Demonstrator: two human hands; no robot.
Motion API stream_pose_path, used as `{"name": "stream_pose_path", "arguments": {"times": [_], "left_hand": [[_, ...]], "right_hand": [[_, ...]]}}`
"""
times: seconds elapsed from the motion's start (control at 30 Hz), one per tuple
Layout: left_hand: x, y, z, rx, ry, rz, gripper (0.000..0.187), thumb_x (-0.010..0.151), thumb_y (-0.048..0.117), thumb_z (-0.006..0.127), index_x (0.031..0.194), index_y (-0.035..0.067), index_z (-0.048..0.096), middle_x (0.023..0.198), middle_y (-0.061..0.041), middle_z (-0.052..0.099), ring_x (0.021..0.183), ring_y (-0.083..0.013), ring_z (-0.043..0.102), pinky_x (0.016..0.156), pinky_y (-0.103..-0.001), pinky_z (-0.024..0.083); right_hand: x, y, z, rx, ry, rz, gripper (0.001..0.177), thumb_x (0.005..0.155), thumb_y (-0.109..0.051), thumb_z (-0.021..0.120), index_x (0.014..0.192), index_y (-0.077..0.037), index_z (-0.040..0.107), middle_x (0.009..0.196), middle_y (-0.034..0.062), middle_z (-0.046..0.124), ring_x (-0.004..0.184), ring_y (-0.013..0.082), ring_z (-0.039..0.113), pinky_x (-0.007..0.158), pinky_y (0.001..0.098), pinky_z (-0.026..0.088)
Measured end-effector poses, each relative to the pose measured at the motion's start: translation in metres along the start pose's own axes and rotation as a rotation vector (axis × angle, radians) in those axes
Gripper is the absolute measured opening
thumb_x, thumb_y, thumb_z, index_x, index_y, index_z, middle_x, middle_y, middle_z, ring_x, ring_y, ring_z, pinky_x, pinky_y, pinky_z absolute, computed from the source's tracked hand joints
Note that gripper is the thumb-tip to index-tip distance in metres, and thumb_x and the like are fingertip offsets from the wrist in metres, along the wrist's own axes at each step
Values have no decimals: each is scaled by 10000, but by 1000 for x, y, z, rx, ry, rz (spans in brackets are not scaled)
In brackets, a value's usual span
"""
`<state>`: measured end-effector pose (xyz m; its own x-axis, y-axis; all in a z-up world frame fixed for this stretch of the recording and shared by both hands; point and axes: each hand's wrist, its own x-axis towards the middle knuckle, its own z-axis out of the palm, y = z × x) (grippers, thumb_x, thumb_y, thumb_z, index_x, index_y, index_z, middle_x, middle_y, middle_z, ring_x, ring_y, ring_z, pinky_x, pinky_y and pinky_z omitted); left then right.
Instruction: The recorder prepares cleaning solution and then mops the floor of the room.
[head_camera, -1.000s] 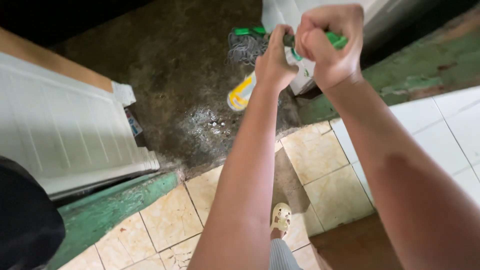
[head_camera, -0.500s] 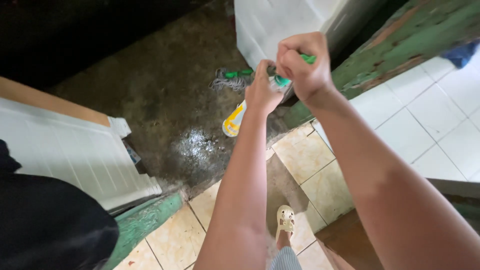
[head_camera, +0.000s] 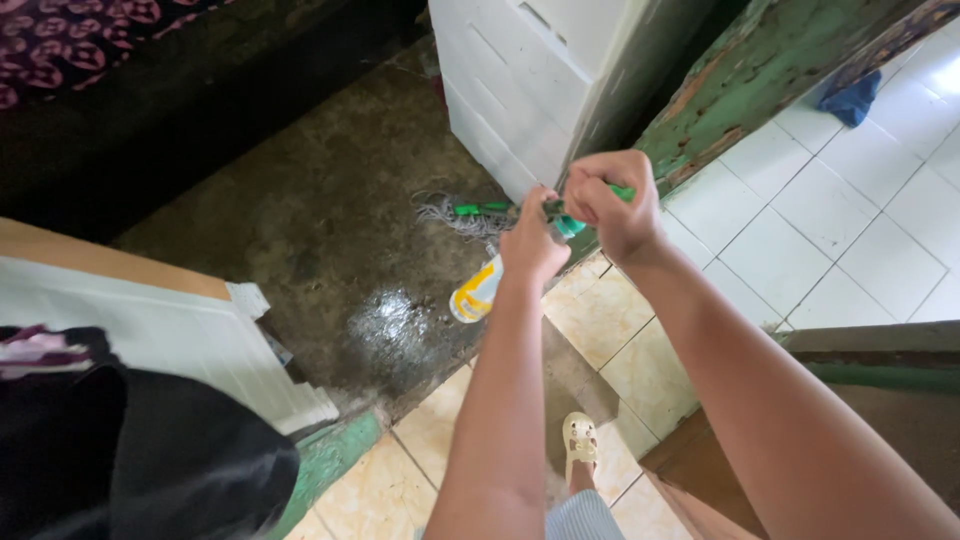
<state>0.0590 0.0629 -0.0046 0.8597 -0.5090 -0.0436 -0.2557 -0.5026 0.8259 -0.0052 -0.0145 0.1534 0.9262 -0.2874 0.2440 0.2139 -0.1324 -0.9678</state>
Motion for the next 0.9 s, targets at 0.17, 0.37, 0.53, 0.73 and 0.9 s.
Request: {"name": "stream_pose_path", "arguments": {"times": [0.17,0.37,0.53,0.73,0.9], "left_hand": [[-26,3,15,23,-7,38,589,736,133,755,1235,266,472,1294,2,649,1111,-330,678,838,-511,502],[-47,29,19,9,-31,-48,601,709,195,798,1215,271,483,1281,6,657,1123,-313,673,844,-503,510],[-57,47,31,33,-64,-148,594,749,329,823,1237,285,488,1238,-23,692,1127,-329,672,888,-498,497],[-89,52,31,-46,-83,-167,654,710,361,845,1244,305,471,1257,-43,678,1108,-362,663,909,-480,502],[-111,37,39,17,-118,-153,718,684,186,775,1311,315,448,1268,-68,694,1149,-359,673,913,-463,528]], "right_hand": [[-30,-11,-11,-41,5,0,164,750,-18,449,590,13,433,574,31,466,547,91,406,507,280,315],[-48,-16,-28,-81,-63,21,182,770,-25,444,595,19,417,584,32,451,575,92,387,525,284,310],[-51,-17,-42,-55,1,39,154,744,-10,447,599,28,480,583,39,508,543,89,432,493,281,337],[-90,10,-43,232,145,38,96,850,59,454,778,39,514,653,59,499,553,105,414,504,271,341],[-114,-1,-30,157,240,20,26,871,35,519,855,25,537,700,52,556,580,97,474,536,265,403]]}}
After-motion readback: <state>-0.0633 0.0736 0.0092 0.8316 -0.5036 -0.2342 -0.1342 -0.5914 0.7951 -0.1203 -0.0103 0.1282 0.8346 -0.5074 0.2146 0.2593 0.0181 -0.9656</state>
